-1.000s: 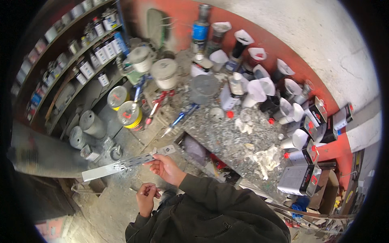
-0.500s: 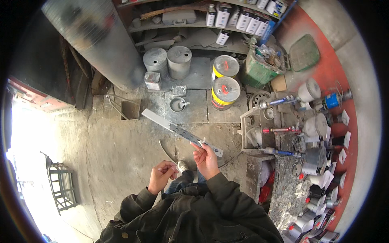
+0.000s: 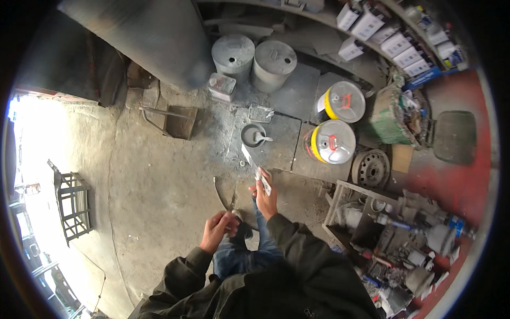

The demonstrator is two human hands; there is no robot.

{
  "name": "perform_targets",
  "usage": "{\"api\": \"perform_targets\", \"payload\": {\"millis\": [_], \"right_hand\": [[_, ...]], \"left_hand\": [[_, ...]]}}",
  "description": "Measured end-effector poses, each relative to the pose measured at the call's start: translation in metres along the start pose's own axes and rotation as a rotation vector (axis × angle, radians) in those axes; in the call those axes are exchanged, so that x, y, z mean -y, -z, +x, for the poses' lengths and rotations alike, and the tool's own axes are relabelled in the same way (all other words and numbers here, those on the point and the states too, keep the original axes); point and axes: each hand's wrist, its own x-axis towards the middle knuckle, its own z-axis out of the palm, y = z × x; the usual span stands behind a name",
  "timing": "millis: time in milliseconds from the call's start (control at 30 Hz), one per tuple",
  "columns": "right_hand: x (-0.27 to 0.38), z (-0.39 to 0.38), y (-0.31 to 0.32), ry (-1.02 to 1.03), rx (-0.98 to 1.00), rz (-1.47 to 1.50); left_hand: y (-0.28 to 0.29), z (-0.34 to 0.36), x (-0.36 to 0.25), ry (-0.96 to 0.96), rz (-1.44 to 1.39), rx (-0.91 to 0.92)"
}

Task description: The person pours paint from a bucket into a spray gun cup, stirs the paint in a tray with a stick, and wipes the spray gun nozzle with a cloth. The person then walks to a workbench, wipes the nozzle again, and returns to the paint area to continue stirring.

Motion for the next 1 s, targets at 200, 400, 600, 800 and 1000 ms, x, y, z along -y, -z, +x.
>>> {"api": "perform_targets", "payload": {"millis": [200,400,600,800,1000], "right_hand": [[-0.110,0.156,-0.004,0.444,0.254,-0.928],[-0.235,0.250,-0.016,0.518,0.411,-1.180],[-0.310,0.294,-0.021,0.581,0.404,-1.201],[-0.344,0.369,0.045,0.175,-0.023,-1.582],[-0.356,0.411,0.057,-0.280,0.150,-1.335]], "left_hand": [[0.023,0.233,0.032,0.253,-0.256,-0.128],[0.061,0.407,0.085,0.331,-0.132,-0.103],[0.112,0.469,0.153,0.331,0.223,-0.279],[0.165,0.474,0.168,0.177,0.627,-0.425],[0.173,0.495,0.154,0.128,0.532,-0.403]]}}
